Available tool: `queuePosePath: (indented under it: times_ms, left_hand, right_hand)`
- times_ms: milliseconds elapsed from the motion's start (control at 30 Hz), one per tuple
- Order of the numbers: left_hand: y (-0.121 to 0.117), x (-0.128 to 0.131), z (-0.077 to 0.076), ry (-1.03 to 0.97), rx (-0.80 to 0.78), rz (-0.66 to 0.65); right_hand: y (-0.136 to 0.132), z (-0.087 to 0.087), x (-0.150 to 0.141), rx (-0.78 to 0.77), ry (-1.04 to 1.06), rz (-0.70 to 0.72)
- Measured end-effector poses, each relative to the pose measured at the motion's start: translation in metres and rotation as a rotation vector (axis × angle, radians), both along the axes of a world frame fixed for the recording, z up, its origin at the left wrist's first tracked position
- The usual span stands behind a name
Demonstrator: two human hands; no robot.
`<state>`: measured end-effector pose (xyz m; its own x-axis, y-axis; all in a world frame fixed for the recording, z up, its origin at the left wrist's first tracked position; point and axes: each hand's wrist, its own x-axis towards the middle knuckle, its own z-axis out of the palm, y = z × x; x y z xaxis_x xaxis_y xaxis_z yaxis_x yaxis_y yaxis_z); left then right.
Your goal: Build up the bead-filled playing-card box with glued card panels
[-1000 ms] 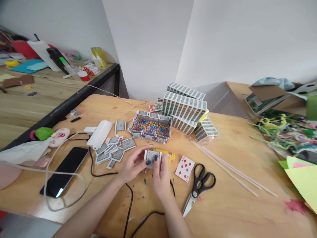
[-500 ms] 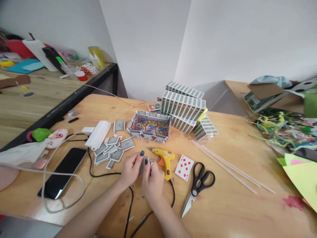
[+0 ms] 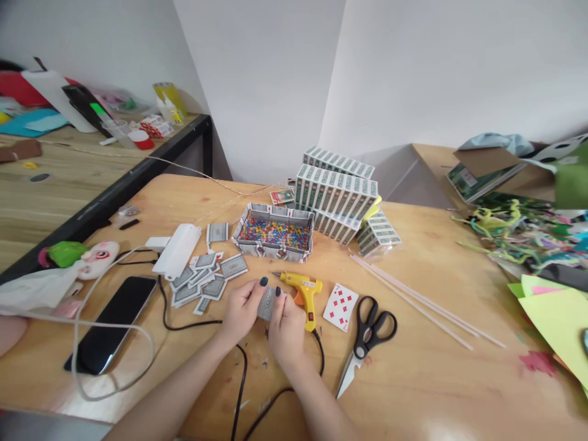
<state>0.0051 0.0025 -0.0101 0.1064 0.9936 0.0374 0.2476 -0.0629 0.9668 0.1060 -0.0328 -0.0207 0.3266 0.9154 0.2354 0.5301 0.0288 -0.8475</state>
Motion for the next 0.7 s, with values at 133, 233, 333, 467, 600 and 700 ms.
queuePosePath:
  times_ms: [133,233,333,467,600,700]
  left_hand:
    - [0.0,0.001,-0.003,0.036,0.01,-0.043]
    - [-0.002,0.001,-0.001,0.104,0.052,-0.021]
    - [0.003,-0.008,0.002,0.121,0.092,0.04]
    - [0.023,-0.031,0.003,0.141,0.07,0.171]
    - [0.037,-0.047,0.001,0.355,0.054,0.118]
    - [0.037,-0.05,0.001,0.565,0.097,0.058]
  right_hand:
    - [0.006,0.0,0.007,-0.055,0.082,0.044]
    - [0.008,0.0,0.008,-0.072,0.127,0.064]
    - [0.007,0.0,0.008,-0.084,0.16,0.088]
    - [0.006,0.001,0.015,-0.064,0.153,0.066]
    - [0.006,0.001,0.028,-0.076,0.212,-0.029]
    - [0.007,0.005,0.037,-0.061,0.224,-0.122]
